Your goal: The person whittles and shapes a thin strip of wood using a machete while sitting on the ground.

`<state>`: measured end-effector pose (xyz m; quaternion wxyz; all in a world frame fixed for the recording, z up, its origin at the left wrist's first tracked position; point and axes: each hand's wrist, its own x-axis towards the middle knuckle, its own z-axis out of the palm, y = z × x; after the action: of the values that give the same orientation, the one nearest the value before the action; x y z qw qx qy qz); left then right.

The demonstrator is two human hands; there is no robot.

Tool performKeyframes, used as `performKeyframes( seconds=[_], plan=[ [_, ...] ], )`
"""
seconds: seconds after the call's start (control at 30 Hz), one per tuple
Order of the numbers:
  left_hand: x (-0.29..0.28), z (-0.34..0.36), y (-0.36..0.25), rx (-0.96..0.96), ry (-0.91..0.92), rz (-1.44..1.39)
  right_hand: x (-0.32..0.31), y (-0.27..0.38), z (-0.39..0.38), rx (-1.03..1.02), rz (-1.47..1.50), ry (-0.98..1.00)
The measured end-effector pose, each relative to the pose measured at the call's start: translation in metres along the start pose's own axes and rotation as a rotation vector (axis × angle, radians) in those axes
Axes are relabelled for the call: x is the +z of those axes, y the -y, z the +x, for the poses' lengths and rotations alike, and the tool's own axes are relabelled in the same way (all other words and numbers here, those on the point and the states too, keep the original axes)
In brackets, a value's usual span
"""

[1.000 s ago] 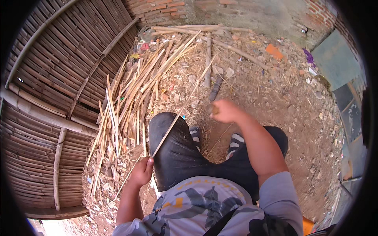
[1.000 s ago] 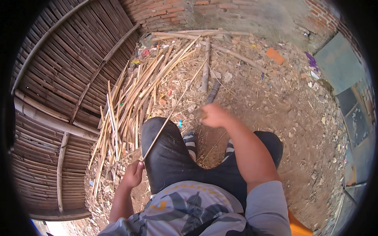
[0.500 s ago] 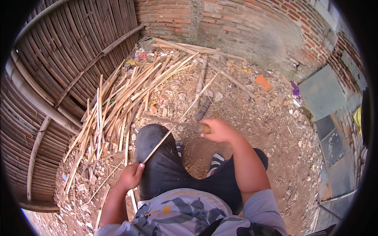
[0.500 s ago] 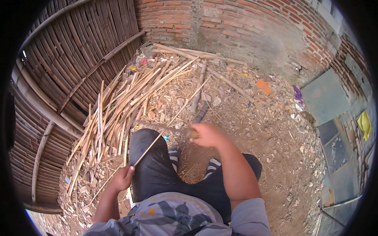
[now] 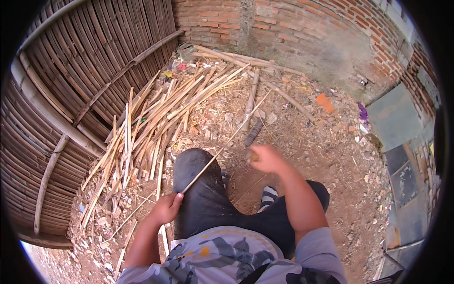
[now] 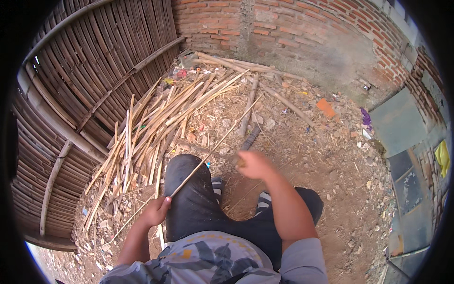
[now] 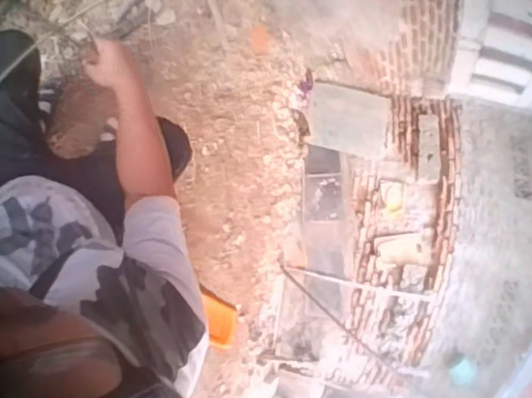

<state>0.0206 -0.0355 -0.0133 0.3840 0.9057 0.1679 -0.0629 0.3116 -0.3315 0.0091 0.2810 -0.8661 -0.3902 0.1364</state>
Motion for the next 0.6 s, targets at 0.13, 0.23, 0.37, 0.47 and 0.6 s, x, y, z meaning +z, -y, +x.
performKeyframes(
  seconds=[0.13, 0.23, 0.37, 0.47, 0.6],
  plan=[
    [0.002, 0.007, -0.001, 0.024, 0.003, 0.012, -0.012, -0.028, -0.002, 0.181, 0.021, -0.183],
    [0.002, 0.008, -0.002, 0.038, -0.003, 0.013, 0.001, -0.026, -0.003, 0.03, -0.079, -0.15],
    [0.004, 0.002, -0.004, 0.015, -0.004, 0.052, 0.002, 0.013, -0.007, -0.114, -0.24, 0.1],
    [0.008, 0.005, -0.003, 0.034, -0.019, 0.058, -0.014, -0.003, -0.005, -0.044, -0.022, 0.216],
    [0.005, 0.009, -0.006, 0.049, -0.024, 0.061, -0.019, -0.039, 0.002, 0.195, 0.001, -0.061]
  ],
)
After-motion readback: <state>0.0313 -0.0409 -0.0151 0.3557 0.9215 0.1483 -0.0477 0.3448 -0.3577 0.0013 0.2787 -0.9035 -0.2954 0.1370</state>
